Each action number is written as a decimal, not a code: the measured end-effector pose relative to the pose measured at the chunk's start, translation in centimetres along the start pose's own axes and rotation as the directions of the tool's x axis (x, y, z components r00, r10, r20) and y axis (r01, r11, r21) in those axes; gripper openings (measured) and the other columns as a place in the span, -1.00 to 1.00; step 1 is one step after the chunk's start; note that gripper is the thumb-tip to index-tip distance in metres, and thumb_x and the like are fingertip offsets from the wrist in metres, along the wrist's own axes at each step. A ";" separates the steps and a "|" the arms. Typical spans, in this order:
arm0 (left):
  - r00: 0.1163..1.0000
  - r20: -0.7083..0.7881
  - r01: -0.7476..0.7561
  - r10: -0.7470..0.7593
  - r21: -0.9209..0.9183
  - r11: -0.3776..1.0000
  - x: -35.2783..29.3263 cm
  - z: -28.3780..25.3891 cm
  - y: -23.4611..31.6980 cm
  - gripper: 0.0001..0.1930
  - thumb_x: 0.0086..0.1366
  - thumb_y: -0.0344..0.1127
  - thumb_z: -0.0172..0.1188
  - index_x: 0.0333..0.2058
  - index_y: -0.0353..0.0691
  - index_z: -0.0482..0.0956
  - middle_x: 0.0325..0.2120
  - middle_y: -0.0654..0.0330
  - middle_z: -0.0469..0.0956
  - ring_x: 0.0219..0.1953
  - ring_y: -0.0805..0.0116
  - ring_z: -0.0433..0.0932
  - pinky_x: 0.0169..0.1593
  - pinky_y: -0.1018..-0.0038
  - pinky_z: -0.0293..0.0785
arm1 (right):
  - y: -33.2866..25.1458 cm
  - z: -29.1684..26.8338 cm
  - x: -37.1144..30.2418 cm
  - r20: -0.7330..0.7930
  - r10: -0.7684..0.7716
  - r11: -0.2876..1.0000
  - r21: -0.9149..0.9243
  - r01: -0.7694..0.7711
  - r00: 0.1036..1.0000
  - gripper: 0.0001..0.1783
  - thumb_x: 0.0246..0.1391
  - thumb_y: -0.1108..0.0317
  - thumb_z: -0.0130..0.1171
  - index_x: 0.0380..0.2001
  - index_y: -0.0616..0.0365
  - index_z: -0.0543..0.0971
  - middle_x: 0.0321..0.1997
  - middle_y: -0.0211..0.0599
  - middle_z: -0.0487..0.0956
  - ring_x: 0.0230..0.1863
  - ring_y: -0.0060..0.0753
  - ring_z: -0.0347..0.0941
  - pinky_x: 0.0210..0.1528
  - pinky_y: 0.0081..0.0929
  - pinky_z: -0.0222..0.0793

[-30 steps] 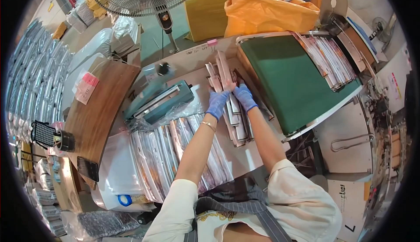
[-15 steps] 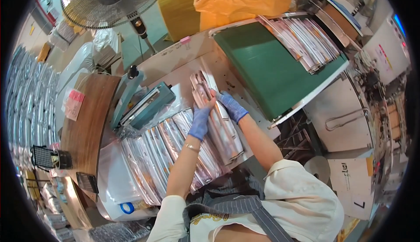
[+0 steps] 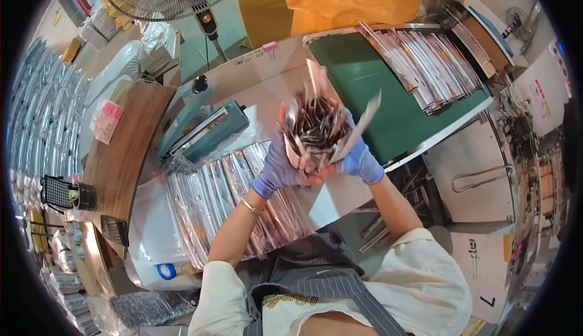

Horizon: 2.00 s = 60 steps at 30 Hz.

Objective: Bundling and packaging thin sticks into plastic bags and sealing them at a warehouse station.

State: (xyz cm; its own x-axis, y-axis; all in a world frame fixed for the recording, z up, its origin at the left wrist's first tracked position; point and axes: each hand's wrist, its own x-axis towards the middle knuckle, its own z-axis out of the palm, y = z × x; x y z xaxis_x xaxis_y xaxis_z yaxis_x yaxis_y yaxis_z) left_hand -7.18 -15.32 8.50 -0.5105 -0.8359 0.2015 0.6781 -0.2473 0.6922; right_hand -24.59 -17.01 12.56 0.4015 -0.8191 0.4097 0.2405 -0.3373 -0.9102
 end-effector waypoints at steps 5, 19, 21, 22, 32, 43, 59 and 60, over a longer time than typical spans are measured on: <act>0.832 0.004 -0.496 0.554 0.452 0.741 0.6 5.0 0.8 0.37 -0.47 -0.25 0.55 0.24 -0.14 -0.32 0.07 0.24 0.22 -0.02 0.36 0.34 0.11 0.41 0.21 | -2.5 0.0 0.5 0.041 -0.183 0.981 0.065 0.180 0.982 0.18 -0.62 0.20 0.54 0.16 0.17 0.10 0.13 -0.23 0.21 0.14 -0.34 0.17 0.17 -0.41 0.08; 0.791 -0.566 0.096 -0.232 -0.260 0.961 -20.8 6.8 3.5 -0.34 0.06 0.00 0.19 0.05 -0.26 0.24 -0.07 0.10 0.38 -0.03 0.26 0.37 0.12 0.40 0.23 | 0.7 17.5 1.5 0.697 0.421 0.752 0.090 -0.653 0.581 -0.65 -0.27 0.35 0.16 -0.33 0.31 0.55 -0.35 -0.22 0.54 -0.25 -0.40 0.45 -0.05 -0.47 0.31; 0.666 -0.736 0.450 -0.122 0.265 0.853 -27.2 4.3 6.7 -0.63 0.19 -0.17 0.09 -0.12 -0.30 0.45 -0.25 0.09 0.49 -0.12 0.34 0.44 0.01 0.47 0.33 | 1.5 20.9 0.2 0.730 0.416 0.703 0.121 -0.700 0.543 -0.71 -0.26 0.37 0.14 -0.41 0.32 0.56 -0.44 -0.24 0.55 -0.31 -0.40 0.47 -0.09 -0.49 0.33; 0.625 -0.776 0.398 -0.084 0.225 0.889 -31.1 1.3 8.3 -0.70 0.15 -0.16 0.13 -0.28 -0.28 0.46 -0.42 0.19 0.51 -0.42 0.47 0.50 -0.40 0.61 0.42 | 1.6 22.4 -0.1 0.740 0.466 0.632 0.105 -0.767 0.485 -0.73 -0.25 0.38 0.13 -0.42 0.32 0.56 -0.44 -0.23 0.55 -0.31 -0.39 0.48 -0.10 -0.49 0.33; 0.290 -0.693 0.358 0.660 0.718 0.597 -39.7 -9.9 10.4 -0.85 0.15 -0.28 0.13 -0.49 -0.24 0.52 -0.62 0.47 0.41 -0.57 0.68 0.29 -0.48 0.65 0.27 | 5.3 28.8 -2.1 0.648 0.560 0.728 -0.088 -0.680 0.516 -0.75 -0.18 0.28 0.19 -0.46 0.27 0.60 -0.46 -0.33 0.58 -0.37 -0.58 0.45 -0.21 -0.63 0.33; 0.283 -0.722 0.260 0.631 0.692 0.674 -35.2 -2.4 10.7 -0.81 0.20 -0.28 0.08 -0.55 -0.21 0.48 -0.66 0.46 0.33 -0.62 0.68 0.19 -0.58 0.68 0.16 | 6.5 30.1 -1.2 0.569 0.621 0.737 -0.189 -0.649 0.539 -0.81 -0.17 0.30 0.25 -0.53 0.22 0.61 -0.59 -0.47 0.53 -0.54 -0.71 0.36 -0.46 -0.67 0.27; 0.663 -0.464 0.716 0.588 0.621 -0.319 -34.6 2.9 5.7 -0.45 0.04 -0.27 0.09 0.05 -0.27 0.25 -0.01 -0.08 0.29 -0.22 -0.02 0.43 -0.08 0.28 0.36 | 3.4 27.9 -3.1 0.617 0.392 0.916 -0.190 -0.354 0.682 -0.74 -0.05 0.26 0.08 -0.40 0.22 0.60 -0.47 -0.33 0.57 -0.40 -0.52 0.44 -0.25 -0.59 0.33; 0.763 -0.297 0.623 0.574 0.574 -0.532 -34.4 3.6 4.4 -0.43 0.03 -0.28 0.09 0.06 -0.26 0.24 0.05 -0.07 0.22 -0.23 0.00 0.45 -0.06 0.28 0.35 | 5.9 28.6 -3.4 0.669 0.356 0.925 -0.157 -0.345 0.652 -0.74 -0.04 0.26 0.06 -0.39 0.23 0.58 -0.44 -0.32 0.57 -0.38 -0.53 0.43 -0.25 -0.58 0.33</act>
State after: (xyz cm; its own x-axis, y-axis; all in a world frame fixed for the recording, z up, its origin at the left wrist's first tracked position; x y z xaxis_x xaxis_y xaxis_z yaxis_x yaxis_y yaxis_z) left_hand 11.51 14.10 7.08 0.1568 -0.9253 0.3453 -0.9819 -0.1085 0.1553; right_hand 0.74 -2.95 7.56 0.9388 -0.3442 -0.0160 -0.0544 -0.1021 -0.9933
